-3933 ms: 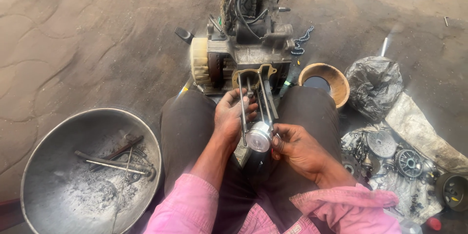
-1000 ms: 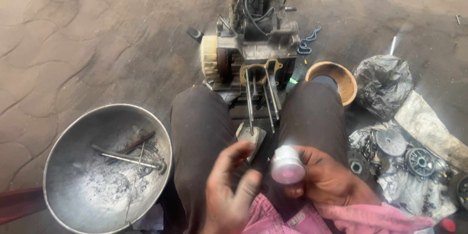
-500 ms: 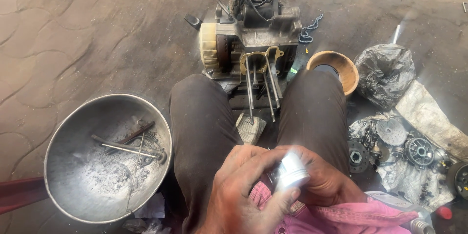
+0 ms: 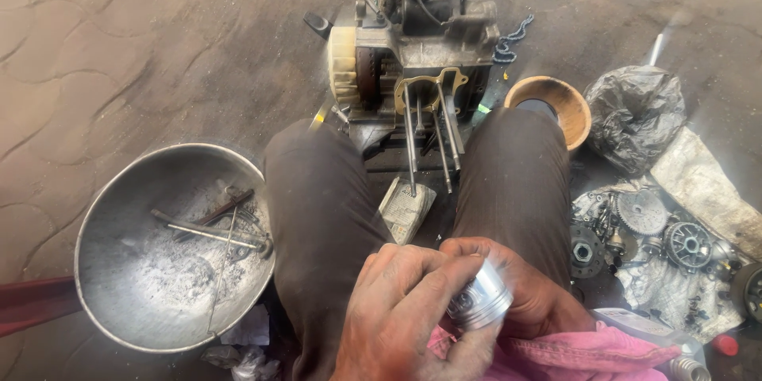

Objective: Repair and assemble components of a motorcycle engine.

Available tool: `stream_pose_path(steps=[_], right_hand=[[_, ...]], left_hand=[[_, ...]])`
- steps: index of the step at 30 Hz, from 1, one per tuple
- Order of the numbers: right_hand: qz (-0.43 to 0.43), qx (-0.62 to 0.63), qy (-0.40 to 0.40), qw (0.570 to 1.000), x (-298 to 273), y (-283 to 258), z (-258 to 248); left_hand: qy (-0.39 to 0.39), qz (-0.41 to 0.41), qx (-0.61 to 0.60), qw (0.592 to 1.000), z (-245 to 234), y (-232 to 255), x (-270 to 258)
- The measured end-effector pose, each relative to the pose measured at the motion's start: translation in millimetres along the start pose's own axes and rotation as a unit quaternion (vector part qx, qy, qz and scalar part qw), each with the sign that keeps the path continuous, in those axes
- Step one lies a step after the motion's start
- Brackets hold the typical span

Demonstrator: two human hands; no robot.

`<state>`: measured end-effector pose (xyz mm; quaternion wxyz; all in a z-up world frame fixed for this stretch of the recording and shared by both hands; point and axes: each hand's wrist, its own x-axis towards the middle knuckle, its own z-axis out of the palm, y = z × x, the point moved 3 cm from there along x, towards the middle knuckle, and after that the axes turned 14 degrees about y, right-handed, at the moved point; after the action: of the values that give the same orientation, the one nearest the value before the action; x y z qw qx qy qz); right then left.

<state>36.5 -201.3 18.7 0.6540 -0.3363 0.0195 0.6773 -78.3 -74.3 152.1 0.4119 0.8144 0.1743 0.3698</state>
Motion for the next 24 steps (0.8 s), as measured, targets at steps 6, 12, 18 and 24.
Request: stream_pose_path(steps=[6,12,18,24], right_hand=[[0.009,-0.009,-0.029,0.999,7,7,-3],[0.020,-0.018,-0.059,0.998,13,4,21],[0.028,-0.009,-0.003,1.000,8,-12,58],[0.014,0.017,-0.007,1.000,0,-17,61]], left_hand=[[0.007,-0.053,-0.026,0.998,-13,-5,0],[-0.003,-0.166,-0.142,0.976,-27,-31,-11],[-0.032,-0.386,-0.443,0.808,-30,-67,-25],[-0.041,-0.365,-0.451,0.813,-30,-70,-25]])
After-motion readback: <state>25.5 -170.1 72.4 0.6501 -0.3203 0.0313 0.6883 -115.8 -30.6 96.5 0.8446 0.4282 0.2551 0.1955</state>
